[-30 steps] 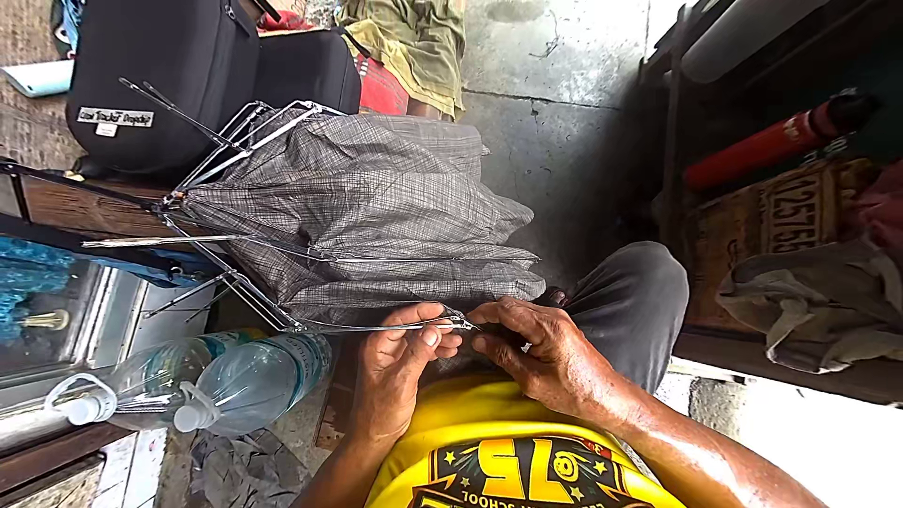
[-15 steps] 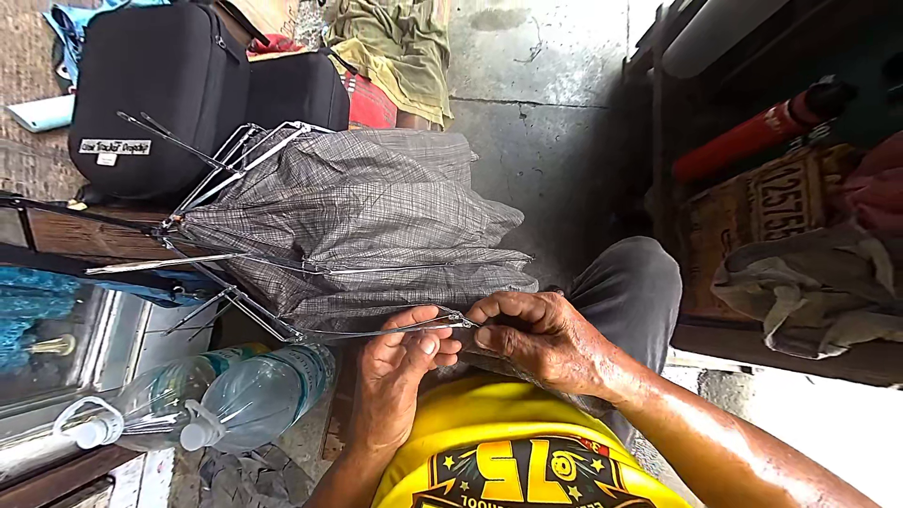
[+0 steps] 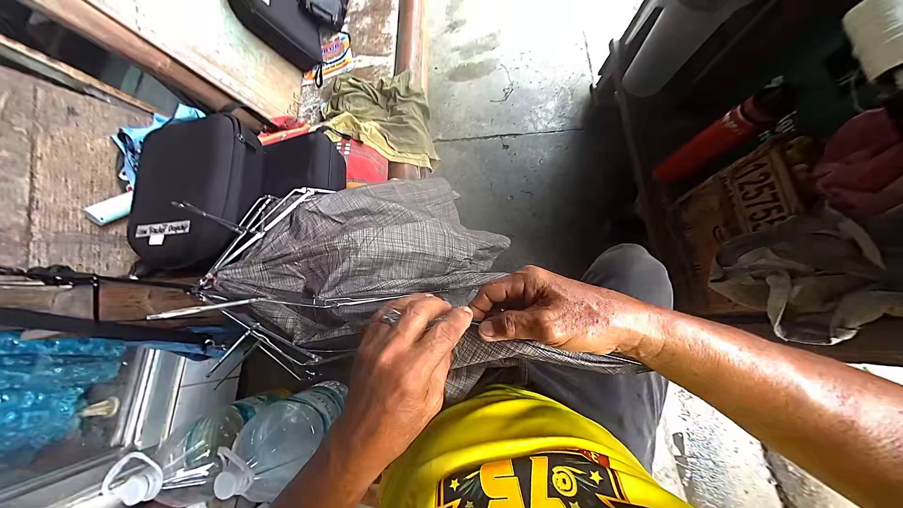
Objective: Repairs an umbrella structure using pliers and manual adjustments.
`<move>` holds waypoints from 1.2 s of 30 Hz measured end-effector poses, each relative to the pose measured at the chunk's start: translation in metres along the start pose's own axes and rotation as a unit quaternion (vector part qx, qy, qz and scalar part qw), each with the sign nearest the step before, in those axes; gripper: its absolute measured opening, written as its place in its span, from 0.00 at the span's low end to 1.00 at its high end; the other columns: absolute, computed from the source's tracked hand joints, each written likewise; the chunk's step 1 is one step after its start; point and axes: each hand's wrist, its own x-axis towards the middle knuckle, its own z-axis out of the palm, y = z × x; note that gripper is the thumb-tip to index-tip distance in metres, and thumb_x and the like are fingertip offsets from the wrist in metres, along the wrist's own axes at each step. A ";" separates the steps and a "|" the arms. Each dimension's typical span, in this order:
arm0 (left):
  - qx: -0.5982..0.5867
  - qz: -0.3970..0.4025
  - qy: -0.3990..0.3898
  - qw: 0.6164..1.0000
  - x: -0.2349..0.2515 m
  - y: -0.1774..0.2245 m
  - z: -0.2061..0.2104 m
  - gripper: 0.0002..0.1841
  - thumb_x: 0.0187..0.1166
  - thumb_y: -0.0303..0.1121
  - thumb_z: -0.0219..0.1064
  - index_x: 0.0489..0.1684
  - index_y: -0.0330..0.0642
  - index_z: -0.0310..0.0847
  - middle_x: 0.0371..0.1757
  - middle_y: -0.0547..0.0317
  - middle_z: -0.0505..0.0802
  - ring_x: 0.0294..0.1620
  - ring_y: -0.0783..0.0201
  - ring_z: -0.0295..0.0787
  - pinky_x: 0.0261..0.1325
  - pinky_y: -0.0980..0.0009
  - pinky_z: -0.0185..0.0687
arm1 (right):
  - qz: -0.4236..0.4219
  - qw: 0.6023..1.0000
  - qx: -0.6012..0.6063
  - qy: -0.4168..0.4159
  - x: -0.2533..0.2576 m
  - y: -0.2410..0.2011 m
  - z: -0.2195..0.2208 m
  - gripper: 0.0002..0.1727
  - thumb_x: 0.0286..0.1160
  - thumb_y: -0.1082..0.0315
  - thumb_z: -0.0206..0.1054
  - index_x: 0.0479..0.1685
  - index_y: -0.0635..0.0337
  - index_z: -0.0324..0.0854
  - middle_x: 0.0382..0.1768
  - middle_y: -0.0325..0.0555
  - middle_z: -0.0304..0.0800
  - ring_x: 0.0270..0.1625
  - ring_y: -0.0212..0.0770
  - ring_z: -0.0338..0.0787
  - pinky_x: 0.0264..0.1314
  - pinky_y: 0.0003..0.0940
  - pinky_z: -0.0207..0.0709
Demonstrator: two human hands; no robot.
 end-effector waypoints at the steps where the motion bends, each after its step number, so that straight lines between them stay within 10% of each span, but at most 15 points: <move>1: -0.003 0.019 -0.010 1.000 0.003 -0.003 0.002 0.13 0.85 0.32 0.62 0.58 0.52 0.92 0.54 0.58 0.95 0.58 0.63 0.91 0.58 0.63 0.87 | 0.002 1.000 -0.006 -0.001 -0.001 -0.002 -0.001 0.06 0.81 0.69 0.66 0.42 0.57 0.89 0.32 0.35 0.89 0.35 0.24 0.84 0.37 0.19 0.76; 4: -0.013 0.055 -0.026 0.998 0.009 -0.009 0.005 0.14 0.84 0.27 0.60 0.55 0.46 0.93 0.50 0.52 0.94 0.46 0.63 0.92 0.42 0.69 0.87 | 0.000 0.999 -0.053 -0.007 -0.003 -0.005 -0.006 0.04 0.79 0.71 0.69 0.45 0.59 0.88 0.32 0.36 0.89 0.33 0.24 0.84 0.37 0.20 0.76; 7: 0.004 0.066 -0.030 0.997 0.014 -0.013 0.005 0.14 0.83 0.26 0.60 0.55 0.44 0.93 0.50 0.51 0.93 0.46 0.62 0.92 0.45 0.70 0.88 | -0.028 0.973 -0.226 0.045 -0.011 -0.010 -0.007 0.09 0.78 0.68 0.69 0.52 0.55 0.88 0.34 0.35 0.87 0.33 0.27 0.84 0.36 0.26 0.79; 12: -0.017 0.017 -0.011 1.000 0.032 -0.022 -0.001 0.13 0.85 0.29 0.59 0.53 0.43 0.93 0.49 0.55 0.94 0.48 0.69 0.92 0.52 0.75 0.88 | -0.247 0.800 -0.460 0.295 -0.036 -0.019 0.026 0.15 0.81 0.63 0.62 0.58 0.55 0.88 0.51 0.49 0.88 0.59 0.50 0.86 0.60 0.49 0.79; 21: -0.133 -0.033 0.055 0.989 0.060 -0.020 -0.031 0.11 0.82 0.26 0.63 0.52 0.38 0.92 0.48 0.58 0.93 0.45 0.73 0.90 0.49 0.78 0.89 | -0.256 0.916 -0.096 0.293 0.009 0.009 0.052 0.23 0.86 0.59 0.62 0.73 0.62 0.78 0.53 0.45 0.88 0.48 0.30 0.89 0.52 0.24 0.86; 36: -0.082 0.013 0.037 0.996 0.049 -0.007 -0.014 0.10 0.83 0.26 0.63 0.49 0.38 0.93 0.45 0.52 0.93 0.46 0.65 0.91 0.51 0.70 0.89 | -0.251 0.937 0.022 0.243 -0.010 0.037 0.049 0.12 0.83 0.60 0.66 0.53 0.58 0.86 0.37 0.36 0.92 0.32 0.32 0.91 0.33 0.27 0.89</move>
